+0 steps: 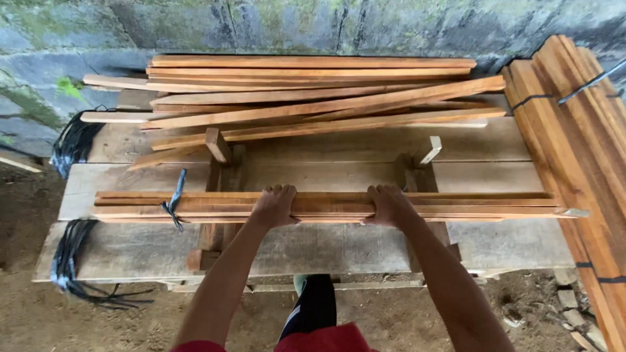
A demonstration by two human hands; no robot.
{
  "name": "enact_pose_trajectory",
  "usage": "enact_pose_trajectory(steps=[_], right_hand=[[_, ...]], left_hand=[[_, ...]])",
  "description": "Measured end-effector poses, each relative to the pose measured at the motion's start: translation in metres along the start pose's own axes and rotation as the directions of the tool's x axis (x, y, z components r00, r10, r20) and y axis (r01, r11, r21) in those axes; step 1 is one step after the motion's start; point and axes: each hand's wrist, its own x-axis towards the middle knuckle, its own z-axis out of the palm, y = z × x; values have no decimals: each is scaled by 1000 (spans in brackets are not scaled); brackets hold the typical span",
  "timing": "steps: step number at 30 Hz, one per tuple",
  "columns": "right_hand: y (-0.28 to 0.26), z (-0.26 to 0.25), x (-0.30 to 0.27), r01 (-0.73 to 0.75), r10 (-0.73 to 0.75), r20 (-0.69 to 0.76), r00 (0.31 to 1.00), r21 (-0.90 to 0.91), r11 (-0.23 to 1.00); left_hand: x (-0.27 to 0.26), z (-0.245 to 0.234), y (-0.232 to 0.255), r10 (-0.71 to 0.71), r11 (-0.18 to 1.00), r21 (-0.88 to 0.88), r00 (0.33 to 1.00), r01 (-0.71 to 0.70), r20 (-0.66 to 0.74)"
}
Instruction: Tying bundles of long wooden stakes with black plastic strips on a workbench.
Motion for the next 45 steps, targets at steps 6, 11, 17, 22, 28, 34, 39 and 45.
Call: enact_pose_trajectory(steps=[6, 11, 17, 22, 28, 34, 39, 45], right_hand=[[3, 29, 1, 0, 0, 0, 1000, -10, 1000], [13, 35, 13, -2, 1, 8, 1000, 101, 995], [7, -13, 7, -46, 38, 39, 999, 213, 976], [9, -30, 9, -27, 37, -35, 999, 242, 970], [12, -21, 3, 66, -38, -217, 975, 123, 990], [20, 10, 7, 117, -106, -580, 807, -18, 993], [6, 42, -9, -42, 117, -708, 696, 123, 991], [3, 65, -19, -307, 350, -349, 869, 174, 936]], left_hand=[[-12, -24, 14, -36, 999, -11, 985, 38, 169], [5, -13, 4, -81, 996, 2, 942, 85, 325], [21, -58, 4, -55, 992, -77, 888, 101, 456], [27, -71, 0, -33, 985, -139, 894, 106, 447], [18, -63, -8, 9, 999, -48, 962, 4, 274], [6, -33, -16, -29, 999, 20, 999, 29, 21], [-12, -4, -12, -242, 967, 48, 960, 251, -143], [-23, 12, -3, -370, 927, -85, 927, 364, -58]])
